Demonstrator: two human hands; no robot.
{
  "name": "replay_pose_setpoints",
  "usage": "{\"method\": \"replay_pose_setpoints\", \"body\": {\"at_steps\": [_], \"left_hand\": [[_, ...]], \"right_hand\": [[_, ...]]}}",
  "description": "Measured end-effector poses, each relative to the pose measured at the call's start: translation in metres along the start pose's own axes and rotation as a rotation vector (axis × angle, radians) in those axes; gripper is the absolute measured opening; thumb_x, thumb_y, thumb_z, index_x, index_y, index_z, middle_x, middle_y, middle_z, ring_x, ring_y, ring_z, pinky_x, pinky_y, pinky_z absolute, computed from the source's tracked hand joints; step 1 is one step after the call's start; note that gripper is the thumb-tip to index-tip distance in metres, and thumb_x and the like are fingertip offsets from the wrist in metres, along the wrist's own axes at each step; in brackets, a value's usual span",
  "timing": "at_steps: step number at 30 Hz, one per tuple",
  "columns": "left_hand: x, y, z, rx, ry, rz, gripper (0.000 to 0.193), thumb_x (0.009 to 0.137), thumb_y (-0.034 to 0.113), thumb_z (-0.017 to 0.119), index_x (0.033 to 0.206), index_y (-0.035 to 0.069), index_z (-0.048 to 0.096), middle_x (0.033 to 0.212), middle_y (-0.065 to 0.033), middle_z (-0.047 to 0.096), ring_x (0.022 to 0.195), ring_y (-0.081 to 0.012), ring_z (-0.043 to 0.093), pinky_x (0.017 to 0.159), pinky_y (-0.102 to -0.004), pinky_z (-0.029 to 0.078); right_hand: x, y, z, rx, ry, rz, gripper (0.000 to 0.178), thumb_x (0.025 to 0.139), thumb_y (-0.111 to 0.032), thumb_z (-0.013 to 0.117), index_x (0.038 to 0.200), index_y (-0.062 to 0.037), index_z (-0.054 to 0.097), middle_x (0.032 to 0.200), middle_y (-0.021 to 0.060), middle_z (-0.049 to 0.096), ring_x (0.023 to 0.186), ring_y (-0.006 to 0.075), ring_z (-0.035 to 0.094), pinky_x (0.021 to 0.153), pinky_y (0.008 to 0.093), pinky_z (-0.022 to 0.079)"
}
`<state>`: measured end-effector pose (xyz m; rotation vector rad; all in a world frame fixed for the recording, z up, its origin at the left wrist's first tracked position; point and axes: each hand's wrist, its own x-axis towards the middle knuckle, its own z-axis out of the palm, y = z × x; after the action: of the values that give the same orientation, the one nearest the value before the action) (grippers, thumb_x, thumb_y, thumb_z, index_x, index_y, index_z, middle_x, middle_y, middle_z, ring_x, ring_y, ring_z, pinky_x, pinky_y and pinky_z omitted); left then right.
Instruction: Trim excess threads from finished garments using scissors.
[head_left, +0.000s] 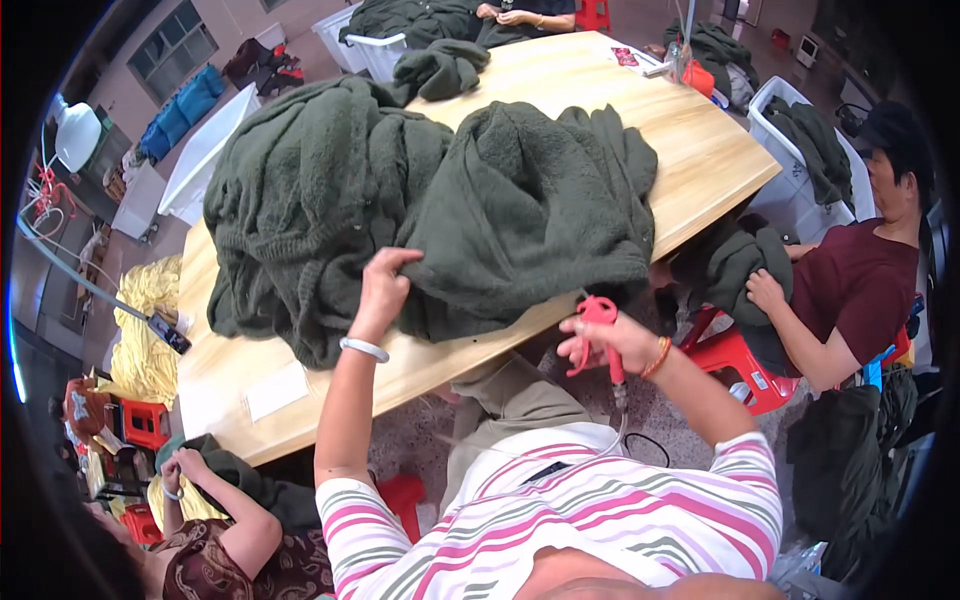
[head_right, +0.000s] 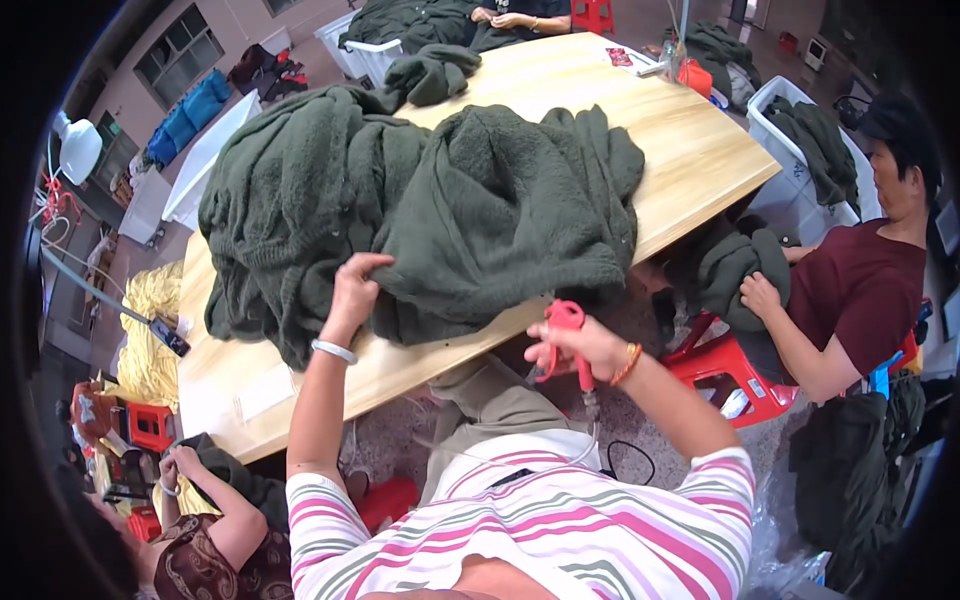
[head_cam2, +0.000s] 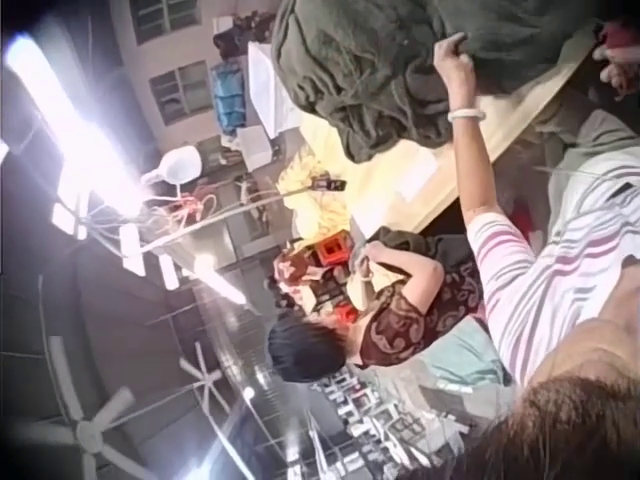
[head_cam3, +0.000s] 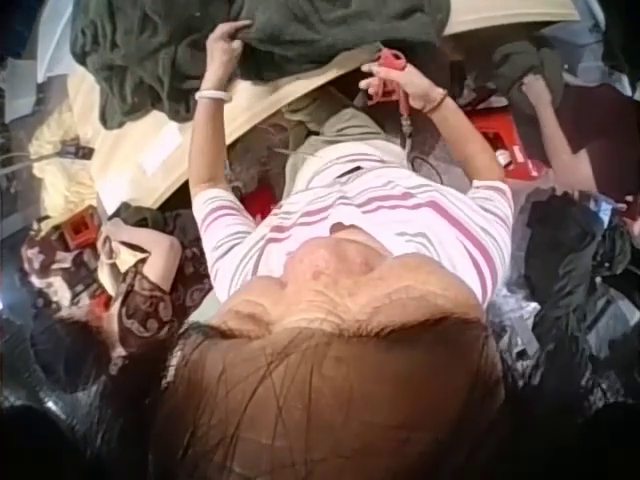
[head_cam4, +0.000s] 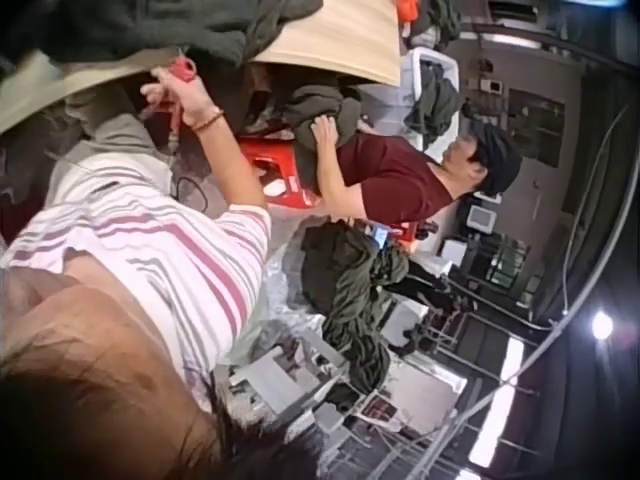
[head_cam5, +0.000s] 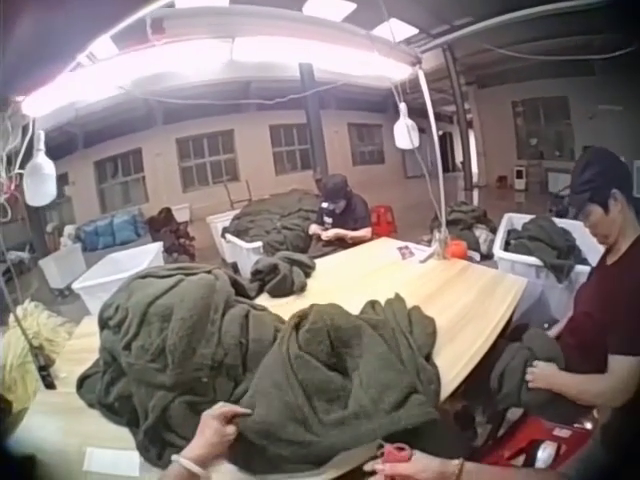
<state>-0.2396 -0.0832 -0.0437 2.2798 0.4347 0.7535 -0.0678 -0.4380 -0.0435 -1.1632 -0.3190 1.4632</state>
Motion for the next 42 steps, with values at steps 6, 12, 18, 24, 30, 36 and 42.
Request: {"method": "replay_pose_setpoints", "body": {"at_steps": [6,12,18,24,30,36,42], "left_hand": [[-0.04,0.018,0.007,-0.703,-0.044,-0.365,0.046,0.086,0.002,0.054,0.131,0.004,0.048,0.109,-0.0054,0.058,0.091,-0.0123,0.057,0.076,-0.0249,0.049],[-0.035,0.044,0.013,-1.323,-0.127,-0.843,0.024,0.088,0.018,0.064,0.104,0.004,0.053,0.09,-0.0082,0.058,0.078,-0.0235,0.065,0.058,-0.028,0.056],[-0.034,0.022,0.041,-1.269,-0.222,-0.917,0.012,0.087,0.02,0.065,0.092,0.01,0.06,0.072,0.001,0.058,0.067,-0.0195,0.062,0.044,-0.0205,0.039],[0.001,0.04,0.001,-1.306,0.336,-0.726,0.02,0.09,0.016,0.059,0.105,0.002,0.06,0.099,-0.0081,0.065,0.086,-0.0217,0.064,0.077,-0.0346,0.053],[-0.006,0.125,-0.059,-1.571,0.321,-0.306,0.024,0.095,0.01,0.046,0.113,-0.004,0.054,0.115,-0.0172,0.061,0.105,-0.0281,0.06,0.094,-0.0412,0.049],[-0.055,0.197,-0.035,-1.611,0.263,-0.312,0.03,0.095,0.011,0.045,0.121,-0.003,0.05,0.122,-0.0185,0.057,0.112,-0.0283,0.057,0.096,-0.0422,0.049],[-0.116,0.134,0.046,-1.804,0.297,-0.877,0.029,0.097,0.022,0.047,0.116,0.001,0.052,0.119,-0.0193,0.057,0.114,-0.0332,0.054,0.099,-0.0494,0.045]], "right_hand": [[-0.03,0.062,-0.025,0.033,0.062,0.006,0.054,0.089,-0.017,0.062,0.135,-0.003,0.037,0.107,0.0141,0.063,0.097,0.0217,0.063,0.082,0.0387,0.055],[-0.052,0.065,-0.044,-0.057,0.234,-0.101,0.046,0.091,-0.014,0.056,0.131,0.0009,0.041,0.098,0.0122,0.064,0.093,0.0206,0.064,0.075,0.0311,0.055],[-0.07,0.062,-0.037,-0.153,0.281,-0.08,0.04,0.091,-0.015,0.055,0.126,0.0033,0.047,0.087,0.0128,0.065,0.079,0.0204,0.067,0.065,0.0274,0.056],[-0.076,0.0,-0.047,-0.377,0.431,-0.296,0.039,0.091,-0.016,0.055,0.123,0.0045,0.047,0.084,0.0107,0.064,0.074,0.015,0.064,0.061,0.0246,0.054],[-0.06,-0.103,-0.044,-0.595,0.629,-0.64,0.035,0.091,-0.015,0.054,0.12,0.002,0.051,0.084,0.0048,0.062,0.072,0.0115,0.062,0.059,0.0236,0.052],[-0.006,-0.246,-0.045,-1.029,0.744,-0.965,0.021,0.089,-0.011,0.053,0.108,-0.002,0.057,0.085,0.0051,0.062,0.073,0.0121,0.062,0.059,0.0255,0.049],[0.133,-0.29,0.105,-1.933,0.223,-0.624,0.027,0.068,-0.006,0.055,0.093,0.0028,0.062,0.089,0.0234,0.065,0.089,0.0361,0.063,0.076,0.0421,0.05]]}}
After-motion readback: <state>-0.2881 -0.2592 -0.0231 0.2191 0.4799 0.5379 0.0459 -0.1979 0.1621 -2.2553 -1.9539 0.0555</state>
